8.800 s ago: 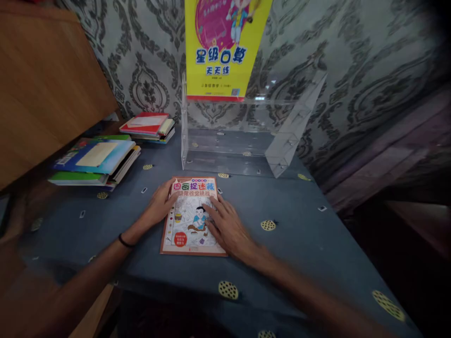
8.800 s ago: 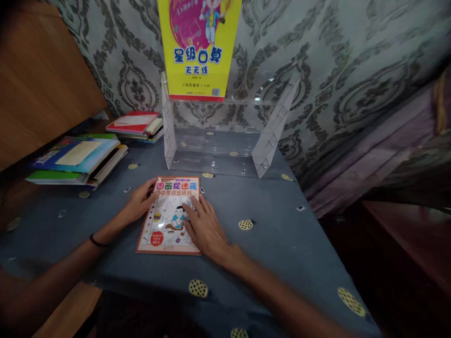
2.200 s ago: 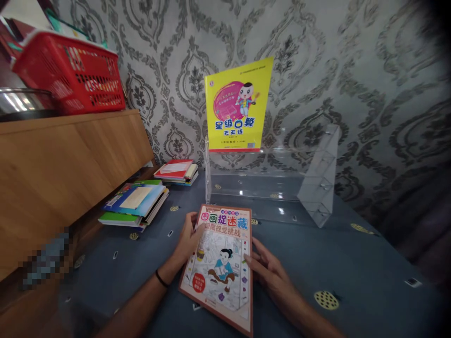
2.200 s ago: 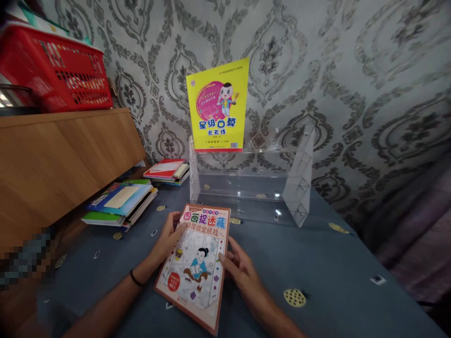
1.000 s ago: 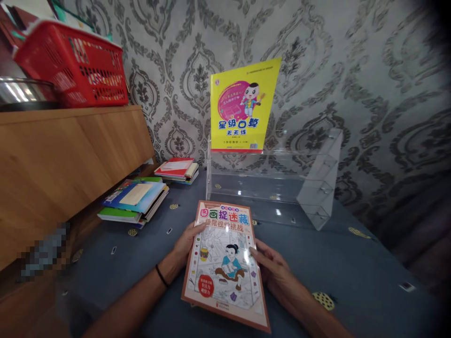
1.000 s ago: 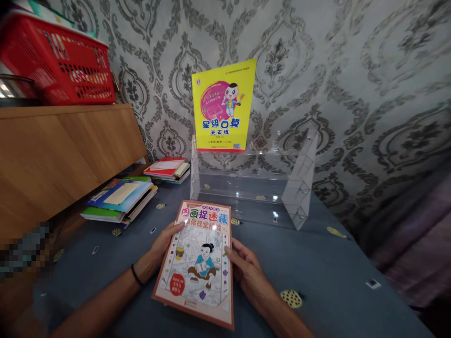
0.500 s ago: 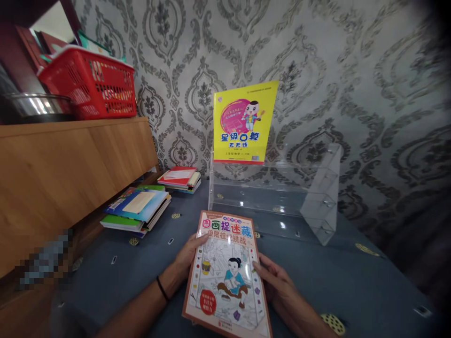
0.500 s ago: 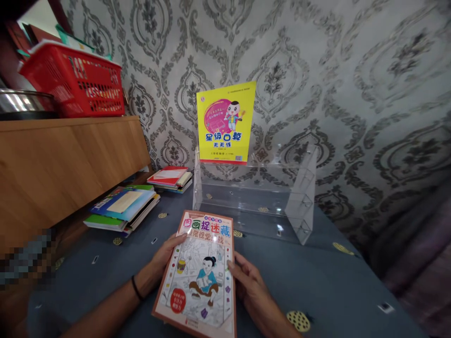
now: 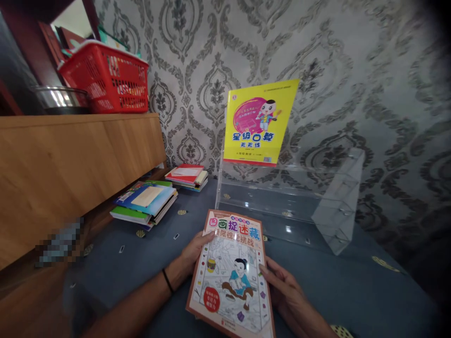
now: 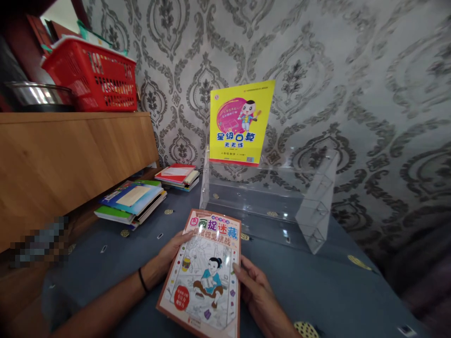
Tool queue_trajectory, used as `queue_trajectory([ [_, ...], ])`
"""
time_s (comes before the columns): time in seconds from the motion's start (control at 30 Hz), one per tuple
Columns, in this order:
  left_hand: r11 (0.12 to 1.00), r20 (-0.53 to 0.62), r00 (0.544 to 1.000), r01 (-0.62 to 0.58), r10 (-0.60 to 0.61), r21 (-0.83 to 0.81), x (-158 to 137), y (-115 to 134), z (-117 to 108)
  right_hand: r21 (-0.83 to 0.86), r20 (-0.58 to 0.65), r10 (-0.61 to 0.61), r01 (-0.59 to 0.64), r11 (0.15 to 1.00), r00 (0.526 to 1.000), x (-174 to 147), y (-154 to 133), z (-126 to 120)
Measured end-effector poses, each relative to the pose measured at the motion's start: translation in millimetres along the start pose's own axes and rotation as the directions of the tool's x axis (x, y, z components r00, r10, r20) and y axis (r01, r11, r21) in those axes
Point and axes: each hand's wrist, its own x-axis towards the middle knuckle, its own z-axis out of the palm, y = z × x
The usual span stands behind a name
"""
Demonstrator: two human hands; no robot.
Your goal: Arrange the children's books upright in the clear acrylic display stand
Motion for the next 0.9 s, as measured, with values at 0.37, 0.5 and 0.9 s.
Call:
queue_trajectory([
  [0.37,1.0,0.051,0.999,-0.001,0.0,0.009,1,-2,-10,-0.016,-0.003,0.048,-0.048,0.999,0.999,11,14,-20],
  [0.5,1.0,0.036,0.999,0.004,-0.005,0.021,2,-2,-13,-0.008,0.02,0.061,-0.06,0.998,0.998,11,11,-22],
  [0.9,0.999,0.006,1.0,0.02,-0.02,-0.03,-1,0,-9,0.029,-0.035,0.013,-0.012,0.999,0.999,10,16,-14],
])
